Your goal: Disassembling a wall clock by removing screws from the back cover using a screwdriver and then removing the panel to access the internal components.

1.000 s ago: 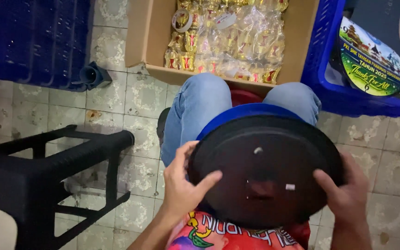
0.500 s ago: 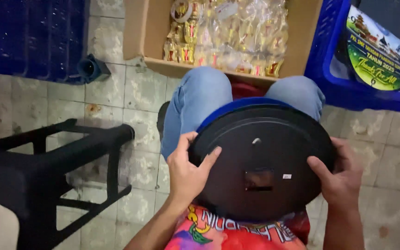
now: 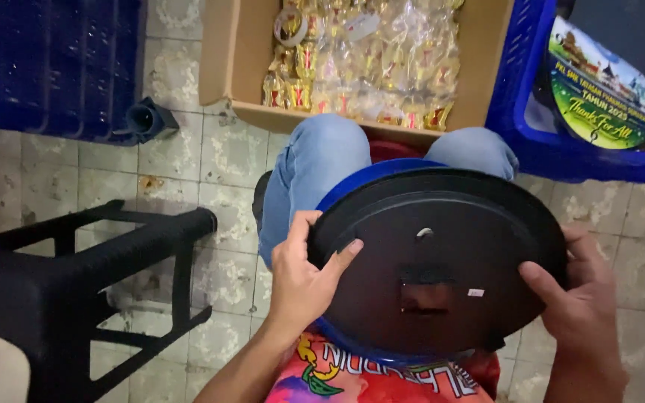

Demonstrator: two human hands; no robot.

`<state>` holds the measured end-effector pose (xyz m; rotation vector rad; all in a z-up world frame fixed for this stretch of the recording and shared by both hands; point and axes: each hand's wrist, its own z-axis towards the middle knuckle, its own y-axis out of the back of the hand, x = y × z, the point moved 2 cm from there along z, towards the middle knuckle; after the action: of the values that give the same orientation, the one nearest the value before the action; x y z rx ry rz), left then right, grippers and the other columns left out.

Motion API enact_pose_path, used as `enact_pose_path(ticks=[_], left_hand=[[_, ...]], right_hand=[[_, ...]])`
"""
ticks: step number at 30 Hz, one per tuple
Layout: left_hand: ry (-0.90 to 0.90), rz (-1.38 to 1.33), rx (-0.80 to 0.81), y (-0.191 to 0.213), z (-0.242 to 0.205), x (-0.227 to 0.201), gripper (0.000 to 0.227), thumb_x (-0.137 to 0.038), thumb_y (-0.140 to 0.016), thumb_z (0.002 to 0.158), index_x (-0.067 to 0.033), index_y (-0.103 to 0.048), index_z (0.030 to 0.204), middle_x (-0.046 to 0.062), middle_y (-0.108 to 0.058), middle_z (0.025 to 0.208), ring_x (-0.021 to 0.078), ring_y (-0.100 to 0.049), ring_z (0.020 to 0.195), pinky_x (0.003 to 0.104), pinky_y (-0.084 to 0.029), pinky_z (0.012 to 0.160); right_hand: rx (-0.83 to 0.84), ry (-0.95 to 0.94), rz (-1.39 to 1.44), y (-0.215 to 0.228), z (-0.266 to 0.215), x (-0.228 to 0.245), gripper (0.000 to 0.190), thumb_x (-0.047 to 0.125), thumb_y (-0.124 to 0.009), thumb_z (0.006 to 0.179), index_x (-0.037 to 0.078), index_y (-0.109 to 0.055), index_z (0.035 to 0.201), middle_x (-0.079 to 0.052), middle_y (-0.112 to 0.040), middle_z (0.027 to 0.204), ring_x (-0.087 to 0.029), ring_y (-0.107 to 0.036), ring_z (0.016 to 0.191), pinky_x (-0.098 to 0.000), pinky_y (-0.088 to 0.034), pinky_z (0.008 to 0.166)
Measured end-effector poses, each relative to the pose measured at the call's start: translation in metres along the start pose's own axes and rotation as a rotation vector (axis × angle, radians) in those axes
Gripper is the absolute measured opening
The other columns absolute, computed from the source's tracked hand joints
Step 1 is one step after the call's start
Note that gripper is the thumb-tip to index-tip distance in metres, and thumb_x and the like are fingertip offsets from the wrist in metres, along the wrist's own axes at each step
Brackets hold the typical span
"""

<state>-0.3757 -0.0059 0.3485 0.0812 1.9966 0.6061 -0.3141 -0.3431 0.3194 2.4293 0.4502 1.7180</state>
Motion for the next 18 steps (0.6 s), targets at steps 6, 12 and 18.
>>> enact_pose_path(ticks=[6, 12, 18], left_hand=[[-0.060, 0.040, -0.090, -0.008, 0.005, 0.013, 0.047, -0.052, -0.072, 0.085, -0.0130, -0.059, 0.107, -0.001, -0.069, 0.083, 0.0186, -0.070, 0.077, 0.034, -0.053, 0.068], [-0.268, 0.055, -0.331, 0.009, 0.004, 0.030, 0.050, -0.042, -0.076, 0.087, -0.0061, -0.063, 0.120, 0.008, -0.071, 0.098, 0.0220, -0.068, 0.087, 0.035, -0.053, 0.075], [0.012, -0.594, -0.609, 0.061, 0.035, 0.101, 0.022, -0.028, -0.063, 0.101, -0.0137, -0.062, 0.119, 0.006, -0.070, 0.109, 0.0135, -0.068, 0.093, 0.028, -0.060, 0.083]], right_hand=[[0.108, -0.002, 0.143, 0.009, 0.013, -0.035, 0.042, 0.019, -0.070, 0.087, 0.006, -0.054, 0.125, -0.008, -0.063, 0.110, -0.018, -0.059, 0.102, -0.0296, -0.048, 0.087], [0.343, -0.009, 0.499, 0.006, 0.025, -0.038, 0.063, 0.056, -0.034, 0.109, 0.007, -0.058, 0.140, -0.015, -0.063, 0.141, -0.030, -0.058, 0.133, -0.0467, -0.044, 0.105], [0.171, 0.035, -0.070, -0.014, 0.010, 0.010, 0.029, 0.015, -0.055, 0.098, 0.003, -0.065, 0.123, -0.018, -0.066, 0.142, -0.026, -0.071, 0.114, -0.0402, -0.062, 0.087]])
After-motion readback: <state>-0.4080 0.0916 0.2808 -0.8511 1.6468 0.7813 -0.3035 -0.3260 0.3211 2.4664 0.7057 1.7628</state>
